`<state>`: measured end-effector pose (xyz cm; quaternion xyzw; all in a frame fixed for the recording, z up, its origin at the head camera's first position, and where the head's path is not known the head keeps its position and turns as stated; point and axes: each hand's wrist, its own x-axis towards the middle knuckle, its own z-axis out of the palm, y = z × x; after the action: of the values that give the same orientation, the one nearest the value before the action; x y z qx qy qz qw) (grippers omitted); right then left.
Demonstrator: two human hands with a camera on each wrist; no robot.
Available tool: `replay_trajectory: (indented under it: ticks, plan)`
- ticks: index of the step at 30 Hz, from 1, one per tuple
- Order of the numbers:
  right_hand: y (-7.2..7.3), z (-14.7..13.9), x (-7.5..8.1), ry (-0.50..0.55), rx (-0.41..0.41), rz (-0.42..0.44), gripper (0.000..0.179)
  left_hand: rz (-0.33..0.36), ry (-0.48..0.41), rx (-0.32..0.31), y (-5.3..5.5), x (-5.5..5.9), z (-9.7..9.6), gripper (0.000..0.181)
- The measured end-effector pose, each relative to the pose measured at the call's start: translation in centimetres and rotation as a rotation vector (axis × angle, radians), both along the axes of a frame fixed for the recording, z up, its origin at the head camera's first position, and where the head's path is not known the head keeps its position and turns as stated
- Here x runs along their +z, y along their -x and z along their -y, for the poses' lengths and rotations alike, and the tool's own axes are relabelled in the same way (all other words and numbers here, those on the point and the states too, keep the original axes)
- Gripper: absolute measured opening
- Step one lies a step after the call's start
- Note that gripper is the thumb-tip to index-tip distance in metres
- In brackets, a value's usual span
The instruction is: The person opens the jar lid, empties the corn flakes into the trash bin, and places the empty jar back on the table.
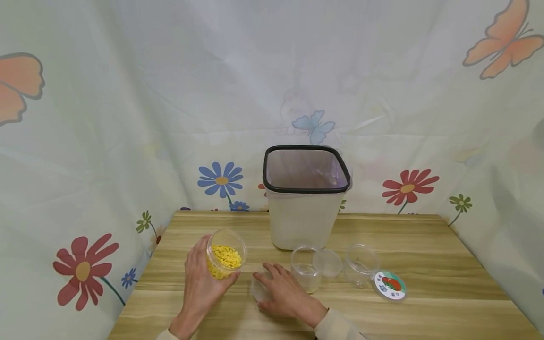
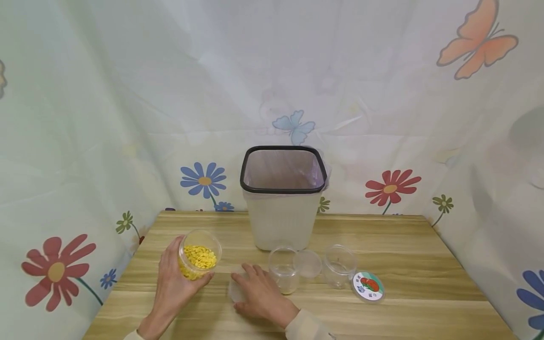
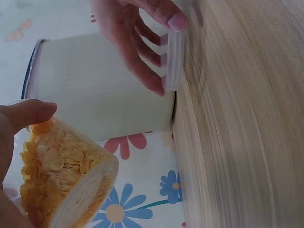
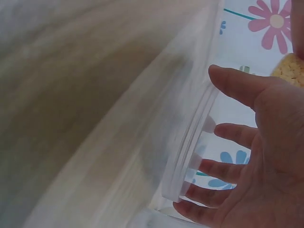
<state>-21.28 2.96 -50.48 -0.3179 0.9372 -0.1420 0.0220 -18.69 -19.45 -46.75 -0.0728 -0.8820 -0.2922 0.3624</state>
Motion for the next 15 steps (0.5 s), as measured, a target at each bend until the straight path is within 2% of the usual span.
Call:
replay_trajectory:
  ticks: [4, 8, 15]
  plan:
    - [0.05, 0.12, -0.56, -0.027, -0.010, 0.030, 0.069, 0.003, -0.002, -0.002, 0.00, -0.02, -0.06, 0.120]
    - [0.04, 0.21, -0.99, -0.057, -0.012, 0.019, 0.068, 0.000, -0.001, -0.001, 0.04, -0.11, -0.08, 0.119]
    - [0.15, 0.28, -0.94, -0.063, -0.014, 0.026, 0.067, 0.000, -0.001, 0.001, 0.04, -0.13, -0.12, 0.119]
